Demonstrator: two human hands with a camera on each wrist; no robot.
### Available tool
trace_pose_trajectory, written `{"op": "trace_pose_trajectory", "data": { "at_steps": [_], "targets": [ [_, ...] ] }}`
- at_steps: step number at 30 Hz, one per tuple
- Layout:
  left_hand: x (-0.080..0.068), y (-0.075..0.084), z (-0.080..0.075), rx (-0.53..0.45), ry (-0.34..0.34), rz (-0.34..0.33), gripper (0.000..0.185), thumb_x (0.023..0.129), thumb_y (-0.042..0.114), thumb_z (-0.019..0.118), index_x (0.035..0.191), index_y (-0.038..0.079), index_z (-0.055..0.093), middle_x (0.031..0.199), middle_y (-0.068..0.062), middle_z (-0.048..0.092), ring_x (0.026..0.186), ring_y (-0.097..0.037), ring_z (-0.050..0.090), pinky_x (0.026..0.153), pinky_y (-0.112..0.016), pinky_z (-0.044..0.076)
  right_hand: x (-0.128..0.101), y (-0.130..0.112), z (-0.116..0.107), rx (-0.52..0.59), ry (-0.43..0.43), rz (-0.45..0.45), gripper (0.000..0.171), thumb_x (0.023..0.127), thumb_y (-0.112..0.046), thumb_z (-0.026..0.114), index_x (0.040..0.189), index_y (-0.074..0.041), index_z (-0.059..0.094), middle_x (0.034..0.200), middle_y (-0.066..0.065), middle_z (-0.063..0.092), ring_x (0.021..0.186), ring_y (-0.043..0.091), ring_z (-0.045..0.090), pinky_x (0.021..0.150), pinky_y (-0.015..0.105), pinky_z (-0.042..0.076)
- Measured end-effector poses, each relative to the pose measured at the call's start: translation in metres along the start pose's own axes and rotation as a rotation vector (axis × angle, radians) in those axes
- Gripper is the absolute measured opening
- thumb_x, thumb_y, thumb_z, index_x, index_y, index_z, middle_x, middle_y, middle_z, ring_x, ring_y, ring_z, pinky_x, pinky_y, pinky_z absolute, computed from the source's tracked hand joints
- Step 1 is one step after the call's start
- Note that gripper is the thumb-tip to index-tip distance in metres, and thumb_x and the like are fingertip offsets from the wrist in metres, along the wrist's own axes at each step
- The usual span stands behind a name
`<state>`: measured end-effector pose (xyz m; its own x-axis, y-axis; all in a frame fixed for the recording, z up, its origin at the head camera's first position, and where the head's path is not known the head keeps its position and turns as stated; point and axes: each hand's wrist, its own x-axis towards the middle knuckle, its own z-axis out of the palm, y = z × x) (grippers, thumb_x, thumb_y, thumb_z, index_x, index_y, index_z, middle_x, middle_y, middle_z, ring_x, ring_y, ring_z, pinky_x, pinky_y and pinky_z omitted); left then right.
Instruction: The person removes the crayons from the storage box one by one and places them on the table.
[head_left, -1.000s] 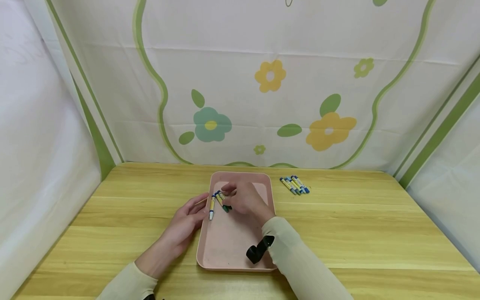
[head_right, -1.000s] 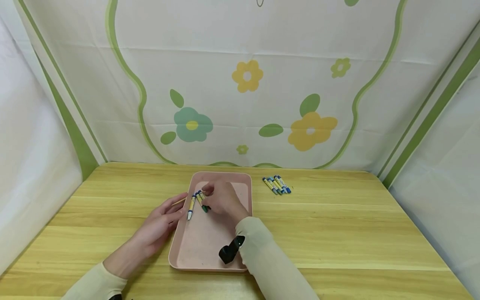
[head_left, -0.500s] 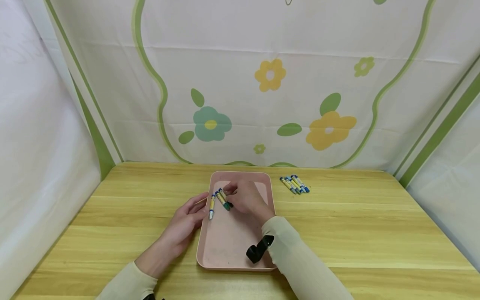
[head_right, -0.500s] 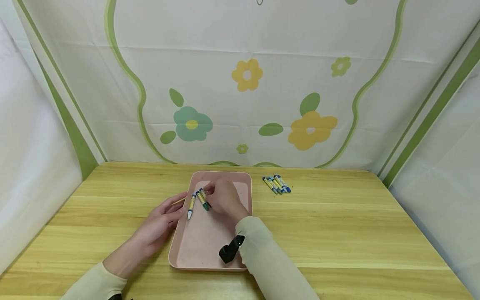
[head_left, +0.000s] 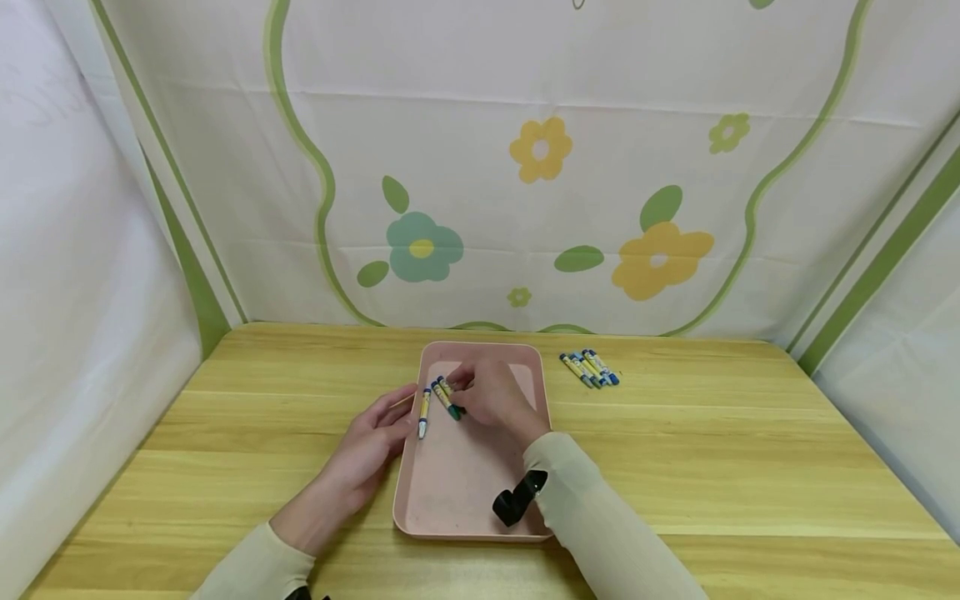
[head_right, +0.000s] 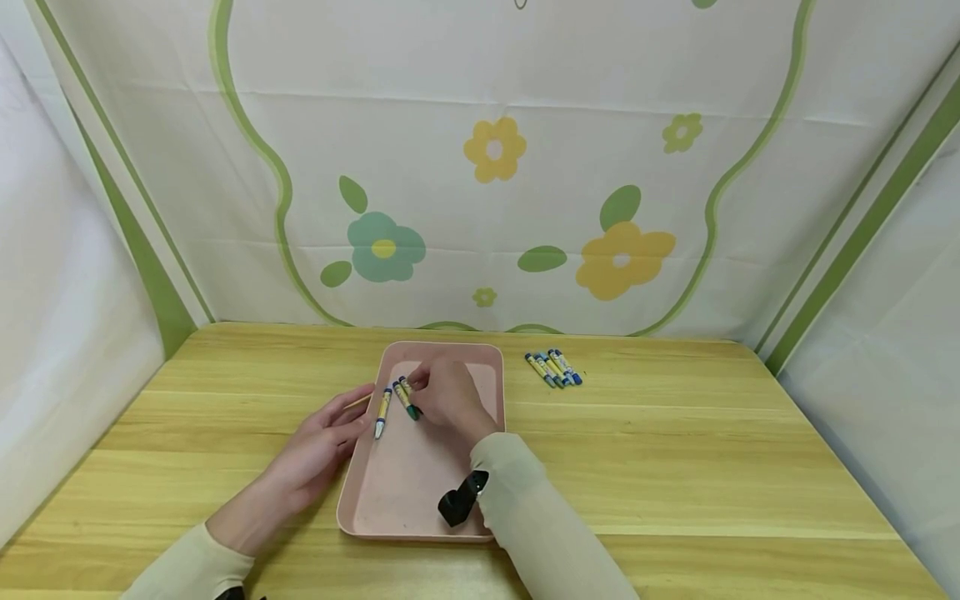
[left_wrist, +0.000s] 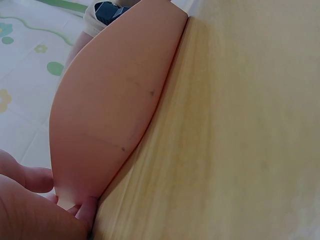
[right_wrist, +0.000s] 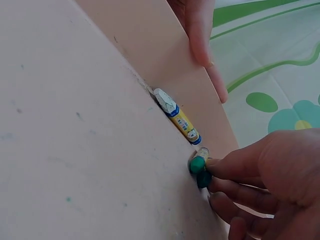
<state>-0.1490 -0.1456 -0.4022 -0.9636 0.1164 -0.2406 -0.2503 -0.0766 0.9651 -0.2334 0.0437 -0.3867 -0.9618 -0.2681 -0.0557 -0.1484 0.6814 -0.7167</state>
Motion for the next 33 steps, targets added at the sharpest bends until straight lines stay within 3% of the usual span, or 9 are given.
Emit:
{"op": "trace_pose_trajectory", "data": {
  "at_steps": [8, 20, 33],
  "targets": [
    [-0.0004, 0.001, 0.0012, -0.001, -0.011, 0.01, 0.057, 0.11, 0.012, 0.054, 0.164, 0.012, 0.037, 0.172, -0.017, 0.036, 0.159, -0.034, 0.036, 0.127, -0.051, 0.035, -0.0008, -0.0003, -0.0011, -0.018, 0.042, -0.011, 0.018, 0.094, -0.007, 0.076, 0.111, -0.01, 0.082, 0.098, 0.001, 0.075, 0.085, 0.016, 0.063, 0.073, 0.028, 0.054],
    [-0.0005, 0.0019, 0.0021, 0.009, -0.012, 0.004, 0.057, 0.11, 0.012, 0.054, 0.165, 0.012, 0.036, 0.172, -0.017, 0.035, 0.159, -0.033, 0.036, 0.127, -0.051, 0.036, 0.0, 0.0006, 0.0001, -0.044, 0.041, -0.016, 0.016, 0.091, -0.011, 0.083, 0.108, -0.013, 0.084, 0.092, -0.002, 0.075, 0.082, 0.014, 0.063, 0.072, 0.026, 0.054],
    [-0.0005, 0.0012, 0.0004, 0.016, 0.0, -0.005, 0.057, 0.11, 0.012, 0.054, 0.164, 0.014, 0.037, 0.171, -0.014, 0.038, 0.158, -0.032, 0.038, 0.126, -0.048, 0.038, -0.0006, -0.0007, -0.0011, -0.022, 0.046, 0.001, 0.018, 0.092, -0.006, 0.077, 0.107, -0.014, 0.085, 0.103, 0.001, 0.079, 0.086, 0.016, 0.064, 0.076, 0.03, 0.056]
  ]
}}
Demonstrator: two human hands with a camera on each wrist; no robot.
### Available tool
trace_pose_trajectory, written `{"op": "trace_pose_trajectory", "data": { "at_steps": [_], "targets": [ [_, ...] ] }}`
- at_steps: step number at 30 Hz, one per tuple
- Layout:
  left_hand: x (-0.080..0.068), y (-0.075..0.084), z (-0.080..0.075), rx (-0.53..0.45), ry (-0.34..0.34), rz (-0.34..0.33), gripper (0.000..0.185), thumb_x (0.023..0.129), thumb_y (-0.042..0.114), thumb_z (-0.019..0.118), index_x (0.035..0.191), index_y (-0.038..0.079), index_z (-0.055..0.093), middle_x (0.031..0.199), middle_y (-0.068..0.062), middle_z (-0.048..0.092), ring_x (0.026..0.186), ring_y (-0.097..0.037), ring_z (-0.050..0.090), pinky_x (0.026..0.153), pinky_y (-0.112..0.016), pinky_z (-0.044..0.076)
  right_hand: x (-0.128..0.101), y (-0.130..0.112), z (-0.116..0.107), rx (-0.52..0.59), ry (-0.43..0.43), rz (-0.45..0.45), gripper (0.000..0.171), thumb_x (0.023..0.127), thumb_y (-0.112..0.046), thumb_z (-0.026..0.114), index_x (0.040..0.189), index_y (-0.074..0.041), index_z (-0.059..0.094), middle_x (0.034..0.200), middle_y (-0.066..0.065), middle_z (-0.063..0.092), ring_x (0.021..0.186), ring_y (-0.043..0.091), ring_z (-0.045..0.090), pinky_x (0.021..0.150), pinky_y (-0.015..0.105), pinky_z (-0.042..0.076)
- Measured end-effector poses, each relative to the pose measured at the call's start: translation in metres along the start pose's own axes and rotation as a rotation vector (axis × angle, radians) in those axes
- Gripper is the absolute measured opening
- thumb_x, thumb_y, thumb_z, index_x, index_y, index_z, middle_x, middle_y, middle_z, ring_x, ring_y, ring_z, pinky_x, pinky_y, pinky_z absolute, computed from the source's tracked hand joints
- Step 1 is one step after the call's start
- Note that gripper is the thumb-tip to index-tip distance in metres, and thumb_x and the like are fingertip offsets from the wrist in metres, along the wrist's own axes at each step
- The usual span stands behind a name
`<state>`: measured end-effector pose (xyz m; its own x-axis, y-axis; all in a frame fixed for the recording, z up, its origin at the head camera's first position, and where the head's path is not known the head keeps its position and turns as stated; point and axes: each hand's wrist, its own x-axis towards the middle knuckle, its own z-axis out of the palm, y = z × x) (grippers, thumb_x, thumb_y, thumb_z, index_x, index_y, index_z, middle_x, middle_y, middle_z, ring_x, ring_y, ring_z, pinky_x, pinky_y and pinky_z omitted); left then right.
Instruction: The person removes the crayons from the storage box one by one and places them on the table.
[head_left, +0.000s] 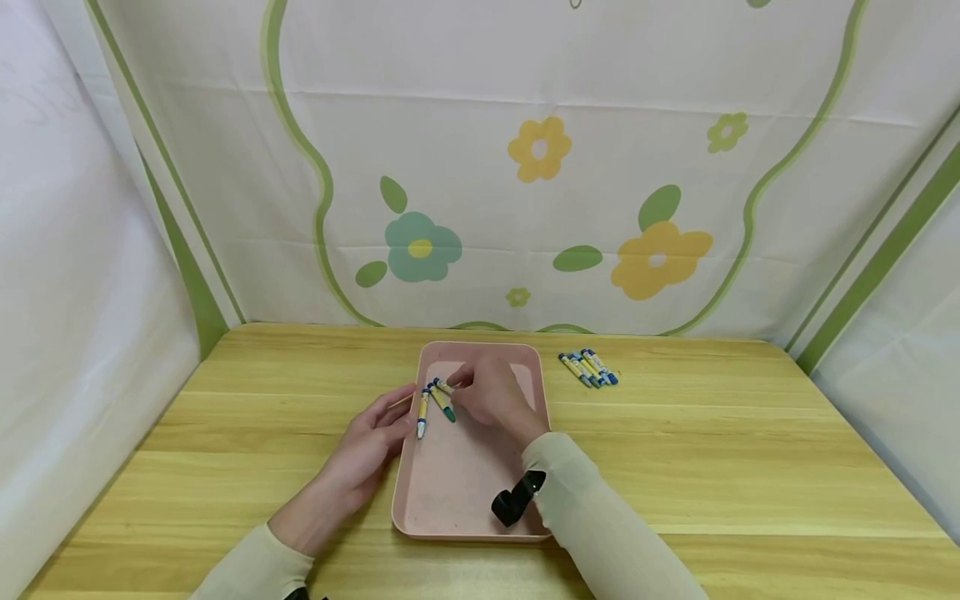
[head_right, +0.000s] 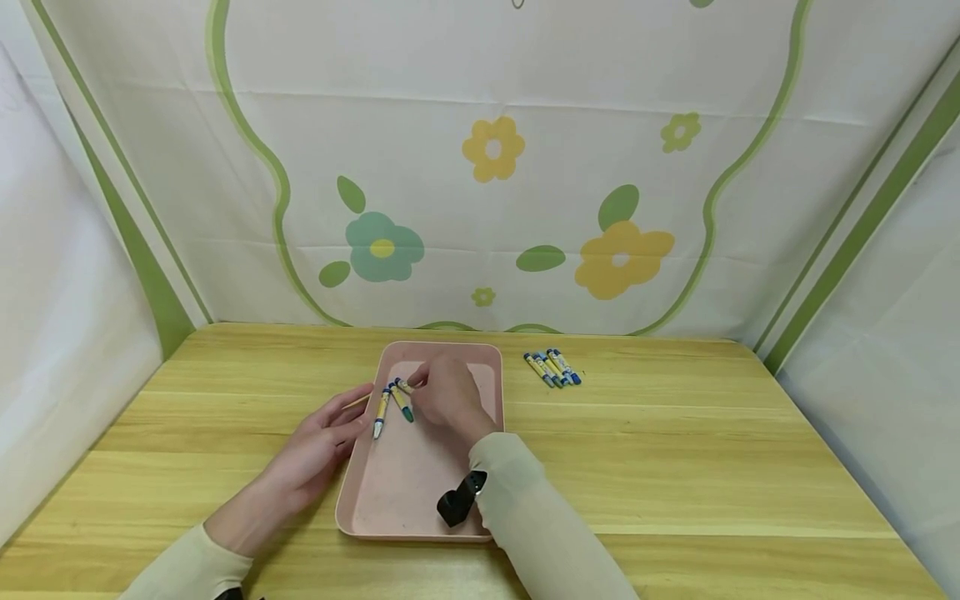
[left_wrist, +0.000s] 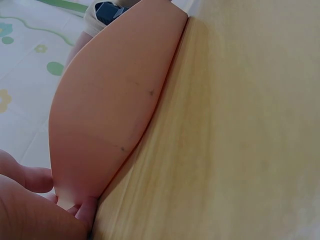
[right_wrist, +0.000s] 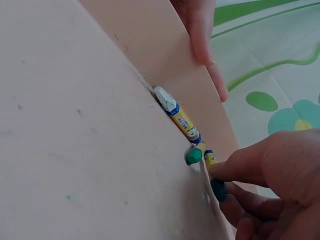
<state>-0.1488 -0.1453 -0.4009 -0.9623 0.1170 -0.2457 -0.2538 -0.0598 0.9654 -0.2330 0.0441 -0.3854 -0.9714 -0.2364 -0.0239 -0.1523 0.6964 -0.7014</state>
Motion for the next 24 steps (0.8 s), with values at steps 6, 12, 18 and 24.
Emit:
{"op": "trace_pose_trajectory", "data": {
  "at_steps": [6, 12, 18, 24],
  "targets": [
    [-0.001, -0.001, -0.001, -0.003, -0.009, 0.01, 0.057, 0.11, 0.012, 0.054, 0.164, 0.013, 0.037, 0.172, -0.015, 0.036, 0.158, -0.032, 0.037, 0.126, -0.048, 0.038, -0.002, 0.0, -0.003, 0.03, 0.007, 0.001, 0.019, 0.094, -0.012, 0.075, 0.11, -0.018, 0.085, 0.102, -0.001, 0.077, 0.086, 0.017, 0.063, 0.07, 0.027, 0.052],
    [0.0, -0.001, -0.001, 0.003, 0.001, 0.006, 0.057, 0.109, 0.012, 0.054, 0.164, 0.014, 0.038, 0.171, -0.014, 0.038, 0.158, -0.031, 0.037, 0.124, -0.045, 0.04, -0.005, 0.001, -0.008, 0.139, 0.003, 0.0, 0.02, 0.097, -0.017, 0.075, 0.114, -0.021, 0.084, 0.108, -0.003, 0.079, 0.092, 0.016, 0.067, 0.073, 0.027, 0.055],
    [0.002, -0.001, 0.0, -0.004, 0.008, -0.005, 0.056, 0.109, 0.012, 0.054, 0.164, 0.015, 0.039, 0.171, -0.012, 0.039, 0.158, -0.03, 0.037, 0.126, -0.047, 0.037, -0.006, 0.004, -0.013, 0.195, 0.021, -0.003, 0.022, 0.099, -0.016, 0.074, 0.117, -0.023, 0.083, 0.118, -0.005, 0.079, 0.111, 0.015, 0.069, 0.092, 0.034, 0.059],
    [0.001, -0.001, 0.0, -0.003, 0.005, 0.005, 0.057, 0.11, 0.013, 0.054, 0.164, 0.014, 0.038, 0.171, -0.014, 0.038, 0.158, -0.032, 0.037, 0.127, -0.049, 0.037, -0.006, 0.004, -0.015, 0.187, 0.025, -0.029, 0.021, 0.098, -0.016, 0.076, 0.117, -0.023, 0.084, 0.119, -0.003, 0.08, 0.116, 0.017, 0.07, 0.096, 0.038, 0.06]
  ]
}}
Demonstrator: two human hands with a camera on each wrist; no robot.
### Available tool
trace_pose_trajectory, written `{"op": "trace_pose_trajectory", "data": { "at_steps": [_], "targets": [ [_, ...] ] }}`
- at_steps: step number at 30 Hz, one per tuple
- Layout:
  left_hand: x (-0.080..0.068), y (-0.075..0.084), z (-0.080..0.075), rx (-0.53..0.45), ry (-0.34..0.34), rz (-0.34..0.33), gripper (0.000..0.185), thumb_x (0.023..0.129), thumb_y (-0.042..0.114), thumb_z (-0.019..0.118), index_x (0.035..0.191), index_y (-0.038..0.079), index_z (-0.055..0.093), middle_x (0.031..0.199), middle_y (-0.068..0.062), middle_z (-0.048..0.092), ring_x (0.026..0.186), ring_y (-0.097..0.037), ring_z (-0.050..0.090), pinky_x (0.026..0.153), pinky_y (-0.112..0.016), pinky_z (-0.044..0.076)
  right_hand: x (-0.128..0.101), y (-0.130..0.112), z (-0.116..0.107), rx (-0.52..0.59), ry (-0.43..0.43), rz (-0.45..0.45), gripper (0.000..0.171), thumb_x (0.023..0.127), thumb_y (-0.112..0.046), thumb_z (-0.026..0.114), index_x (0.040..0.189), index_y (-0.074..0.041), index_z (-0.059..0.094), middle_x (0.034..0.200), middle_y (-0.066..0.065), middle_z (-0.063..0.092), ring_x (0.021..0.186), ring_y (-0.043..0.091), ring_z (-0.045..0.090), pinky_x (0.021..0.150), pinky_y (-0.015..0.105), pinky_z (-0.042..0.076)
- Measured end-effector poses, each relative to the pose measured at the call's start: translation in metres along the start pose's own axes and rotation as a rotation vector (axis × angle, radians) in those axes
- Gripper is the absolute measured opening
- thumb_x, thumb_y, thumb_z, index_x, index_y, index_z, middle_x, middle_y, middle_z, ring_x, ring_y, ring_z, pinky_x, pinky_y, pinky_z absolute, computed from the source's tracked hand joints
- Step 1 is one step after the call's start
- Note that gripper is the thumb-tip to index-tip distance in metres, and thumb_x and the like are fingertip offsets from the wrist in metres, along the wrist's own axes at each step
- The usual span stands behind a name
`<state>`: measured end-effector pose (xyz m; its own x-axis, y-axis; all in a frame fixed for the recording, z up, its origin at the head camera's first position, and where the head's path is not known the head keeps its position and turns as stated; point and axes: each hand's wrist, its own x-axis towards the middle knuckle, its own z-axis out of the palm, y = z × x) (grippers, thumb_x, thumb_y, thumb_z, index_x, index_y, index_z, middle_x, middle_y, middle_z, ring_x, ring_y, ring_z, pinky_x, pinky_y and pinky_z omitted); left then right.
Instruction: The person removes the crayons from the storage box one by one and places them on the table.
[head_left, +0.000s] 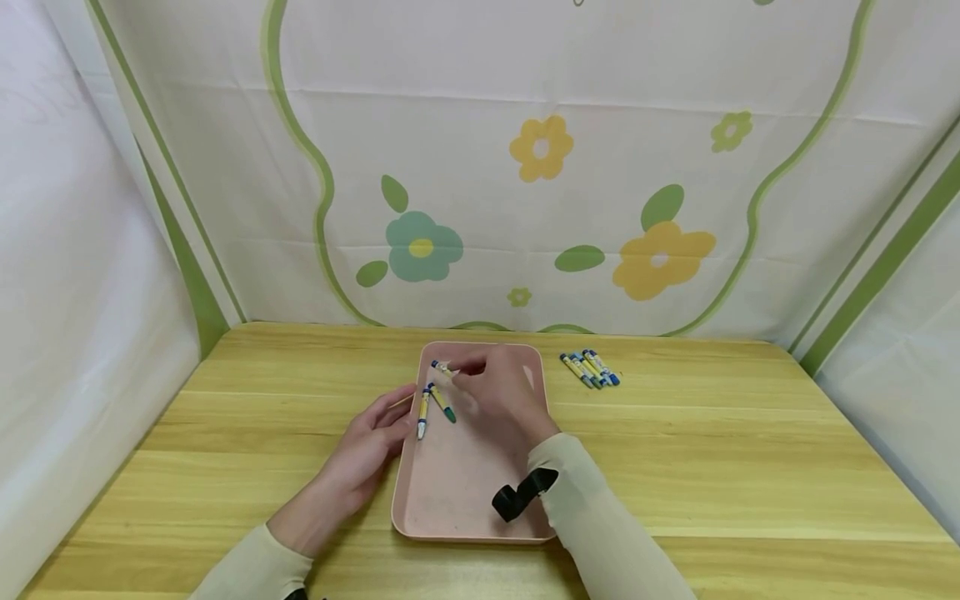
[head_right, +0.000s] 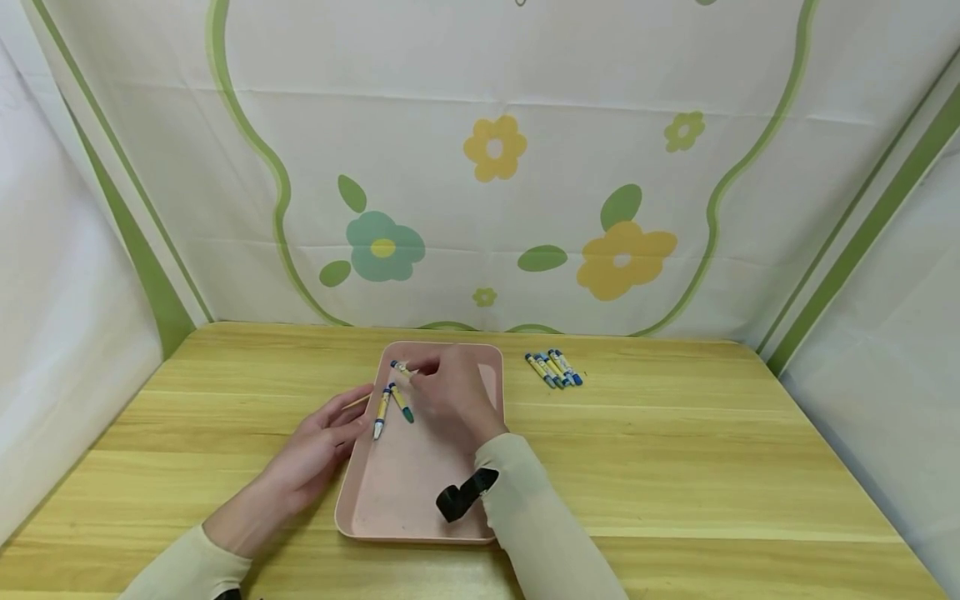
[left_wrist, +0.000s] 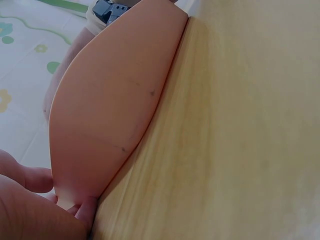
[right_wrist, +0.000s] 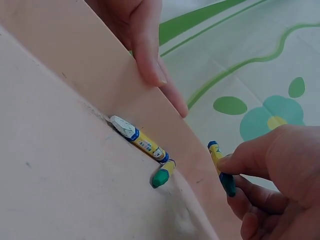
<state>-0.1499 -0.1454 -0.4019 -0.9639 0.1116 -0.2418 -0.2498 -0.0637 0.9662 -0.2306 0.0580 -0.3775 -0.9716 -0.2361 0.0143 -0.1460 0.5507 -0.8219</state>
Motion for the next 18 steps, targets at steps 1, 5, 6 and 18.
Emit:
{"op": "trace_pose_trajectory", "data": {
  "at_steps": [1, 5, 6, 18],
  "targets": [
    [0.0, 0.0, -0.0001, -0.001, -0.001, 0.0, 0.057, 0.11, 0.012, 0.054, 0.164, 0.014, 0.038, 0.171, -0.014, 0.038, 0.158, -0.031, 0.037, 0.127, -0.049, 0.037, 0.0, 0.0001, 0.0, -0.002, -0.001, -0.004, 0.021, 0.098, -0.016, 0.076, 0.117, -0.023, 0.084, 0.119, -0.003, 0.08, 0.115, 0.017, 0.07, 0.096, 0.037, 0.06],
    [0.0002, -0.0001, -0.0005, -0.004, -0.001, -0.008, 0.056, 0.11, 0.012, 0.053, 0.164, 0.015, 0.038, 0.171, -0.012, 0.039, 0.158, -0.03, 0.037, 0.127, -0.048, 0.036, 0.0, -0.0003, 0.0001, -0.004, 0.005, -0.014, 0.021, 0.098, -0.018, 0.076, 0.116, -0.024, 0.084, 0.117, -0.004, 0.081, 0.111, 0.014, 0.071, 0.093, 0.034, 0.06],
    [0.0001, 0.0001, -0.0006, -0.005, -0.002, -0.009, 0.056, 0.11, 0.012, 0.053, 0.164, 0.015, 0.038, 0.171, -0.012, 0.039, 0.158, -0.029, 0.037, 0.127, -0.048, 0.036, -0.0002, -0.0005, 0.0002, -0.003, 0.006, -0.013, 0.021, 0.098, -0.018, 0.076, 0.116, -0.025, 0.084, 0.116, -0.005, 0.081, 0.109, 0.013, 0.071, 0.091, 0.033, 0.06],
    [-0.0016, 0.0009, 0.0, -0.004, -0.001, -0.012, 0.056, 0.11, 0.013, 0.053, 0.164, 0.015, 0.038, 0.171, -0.012, 0.038, 0.159, -0.031, 0.035, 0.129, -0.051, 0.034, -0.0046, -0.0054, -0.0053, 0.043, 0.02, 0.031, 0.026, 0.097, -0.022, 0.076, 0.119, -0.035, 0.082, 0.116, -0.013, 0.08, 0.103, 0.009, 0.07, 0.083, 0.03, 0.058]
  ]
}}
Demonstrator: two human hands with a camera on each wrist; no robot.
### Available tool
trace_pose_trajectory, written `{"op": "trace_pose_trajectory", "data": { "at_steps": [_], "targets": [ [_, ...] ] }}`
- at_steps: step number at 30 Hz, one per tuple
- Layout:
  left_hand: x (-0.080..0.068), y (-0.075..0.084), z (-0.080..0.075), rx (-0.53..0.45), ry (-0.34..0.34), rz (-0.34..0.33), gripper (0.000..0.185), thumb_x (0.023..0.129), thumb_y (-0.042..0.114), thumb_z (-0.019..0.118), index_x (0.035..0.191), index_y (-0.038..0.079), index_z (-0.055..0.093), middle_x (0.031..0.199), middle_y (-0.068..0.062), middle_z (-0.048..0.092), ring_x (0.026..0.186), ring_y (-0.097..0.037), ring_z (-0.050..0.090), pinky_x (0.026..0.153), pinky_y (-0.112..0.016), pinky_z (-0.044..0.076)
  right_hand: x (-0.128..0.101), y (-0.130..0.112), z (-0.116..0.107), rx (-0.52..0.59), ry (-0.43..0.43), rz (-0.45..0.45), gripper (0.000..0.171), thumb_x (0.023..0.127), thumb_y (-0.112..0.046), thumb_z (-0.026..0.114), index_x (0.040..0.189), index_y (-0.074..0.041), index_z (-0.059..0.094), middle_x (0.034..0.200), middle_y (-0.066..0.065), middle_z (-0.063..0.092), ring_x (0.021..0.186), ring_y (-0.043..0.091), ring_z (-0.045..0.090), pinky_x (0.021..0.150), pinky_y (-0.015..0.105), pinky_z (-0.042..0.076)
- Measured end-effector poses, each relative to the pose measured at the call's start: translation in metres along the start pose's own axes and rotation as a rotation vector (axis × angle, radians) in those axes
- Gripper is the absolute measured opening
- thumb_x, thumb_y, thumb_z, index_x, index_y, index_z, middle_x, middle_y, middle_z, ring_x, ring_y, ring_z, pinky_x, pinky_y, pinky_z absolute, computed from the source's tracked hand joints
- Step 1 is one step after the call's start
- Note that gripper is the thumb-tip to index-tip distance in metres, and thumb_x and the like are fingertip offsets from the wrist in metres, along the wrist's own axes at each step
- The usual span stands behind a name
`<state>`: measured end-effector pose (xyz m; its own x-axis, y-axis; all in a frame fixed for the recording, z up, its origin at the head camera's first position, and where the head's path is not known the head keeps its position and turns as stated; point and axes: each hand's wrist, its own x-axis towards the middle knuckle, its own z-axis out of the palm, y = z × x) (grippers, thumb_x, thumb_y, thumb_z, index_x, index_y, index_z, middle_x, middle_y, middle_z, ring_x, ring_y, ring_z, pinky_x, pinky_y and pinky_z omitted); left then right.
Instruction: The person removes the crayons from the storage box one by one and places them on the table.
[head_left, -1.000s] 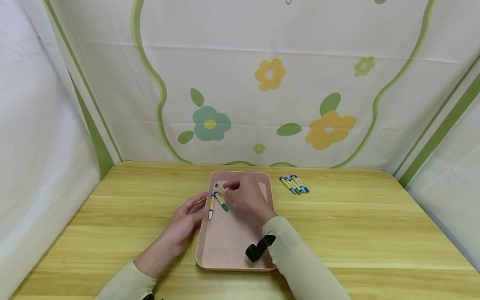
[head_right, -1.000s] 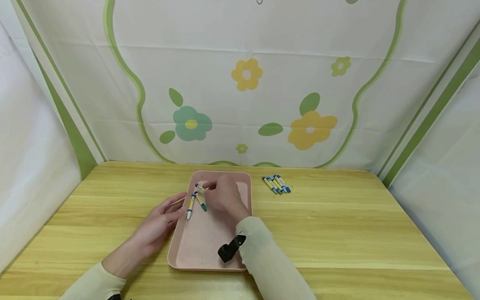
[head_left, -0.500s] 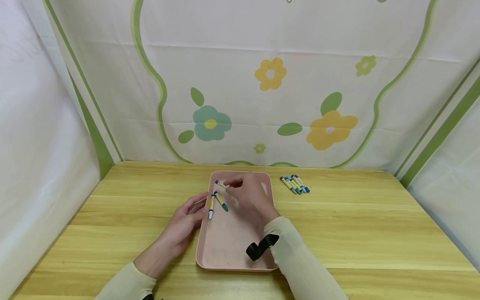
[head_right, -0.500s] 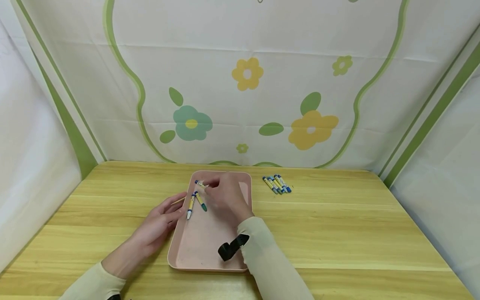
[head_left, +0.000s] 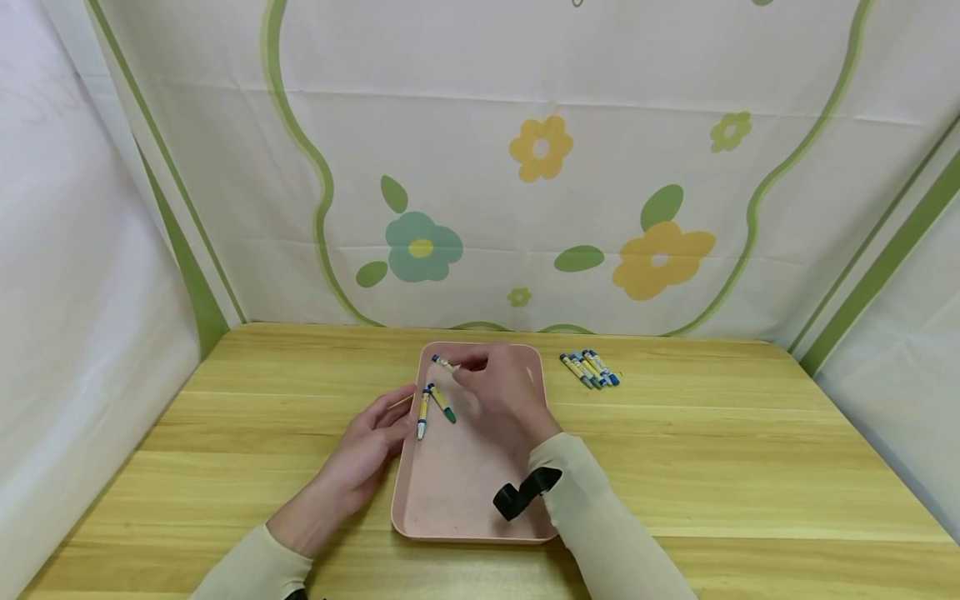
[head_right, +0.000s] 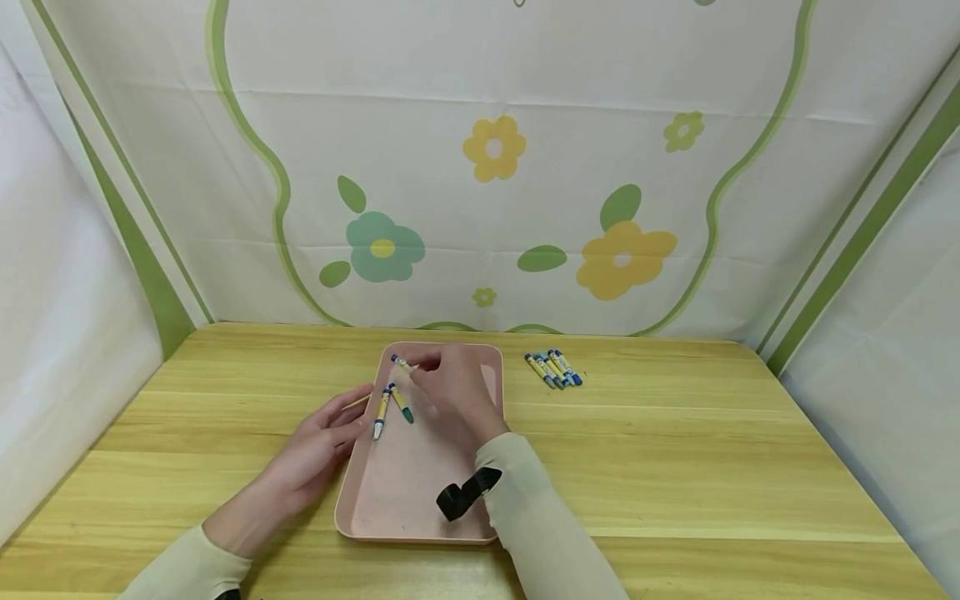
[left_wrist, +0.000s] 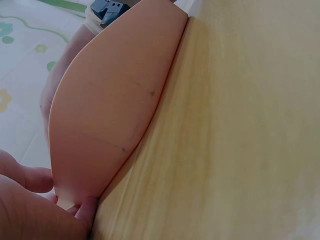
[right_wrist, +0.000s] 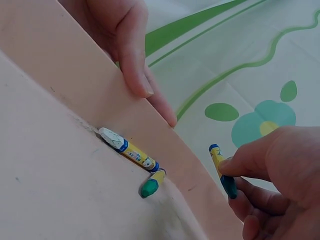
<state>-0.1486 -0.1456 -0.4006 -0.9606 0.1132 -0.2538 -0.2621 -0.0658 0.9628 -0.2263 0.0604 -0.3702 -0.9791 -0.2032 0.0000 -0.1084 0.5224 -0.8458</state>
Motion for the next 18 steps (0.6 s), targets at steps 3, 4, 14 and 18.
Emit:
{"op": "trace_pose_trajectory", "data": {
  "at_steps": [3, 4, 14, 18],
  "targets": [
    [0.0, 0.0, 0.0, 0.003, 0.002, 0.001, 0.056, 0.11, 0.012, 0.053, 0.164, 0.015, 0.038, 0.171, -0.012, 0.038, 0.159, -0.031, 0.036, 0.128, -0.05, 0.034, 0.0, -0.002, -0.001, -0.03, 0.014, -0.01, 0.027, 0.097, -0.023, 0.077, 0.121, -0.036, 0.081, 0.118, -0.016, 0.079, 0.108, 0.007, 0.069, 0.086, 0.03, 0.058],
    [0.0, 0.0, 0.0, 0.004, 0.002, 0.001, 0.056, 0.11, 0.012, 0.053, 0.164, 0.015, 0.038, 0.171, -0.012, 0.038, 0.159, -0.03, 0.036, 0.128, -0.05, 0.035, 0.001, -0.002, -0.002, -0.037, 0.019, -0.008, 0.027, 0.097, -0.024, 0.077, 0.121, -0.036, 0.081, 0.118, -0.017, 0.079, 0.109, 0.006, 0.069, 0.086, 0.03, 0.057],
    [0.0, 0.0, -0.001, 0.001, -0.002, 0.002, 0.056, 0.11, 0.014, 0.055, 0.164, 0.015, 0.038, 0.171, -0.013, 0.038, 0.16, -0.032, 0.034, 0.129, -0.052, 0.033, 0.002, -0.01, -0.006, -0.266, 0.115, -0.03, 0.022, 0.096, -0.035, 0.079, 0.117, -0.041, 0.082, 0.097, -0.017, 0.081, 0.093, 0.008, 0.071, 0.081, 0.032, 0.055],
    [-0.001, 0.0, 0.0, -0.001, -0.001, 0.001, 0.056, 0.11, 0.013, 0.054, 0.164, 0.015, 0.038, 0.171, -0.013, 0.038, 0.16, -0.032, 0.033, 0.13, -0.052, 0.033, 0.003, -0.01, -0.011, -0.199, 0.101, -0.045, 0.02, 0.096, -0.032, 0.079, 0.115, -0.035, 0.084, 0.097, -0.013, 0.08, 0.089, 0.009, 0.07, 0.078, 0.031, 0.055]
  ]
}}
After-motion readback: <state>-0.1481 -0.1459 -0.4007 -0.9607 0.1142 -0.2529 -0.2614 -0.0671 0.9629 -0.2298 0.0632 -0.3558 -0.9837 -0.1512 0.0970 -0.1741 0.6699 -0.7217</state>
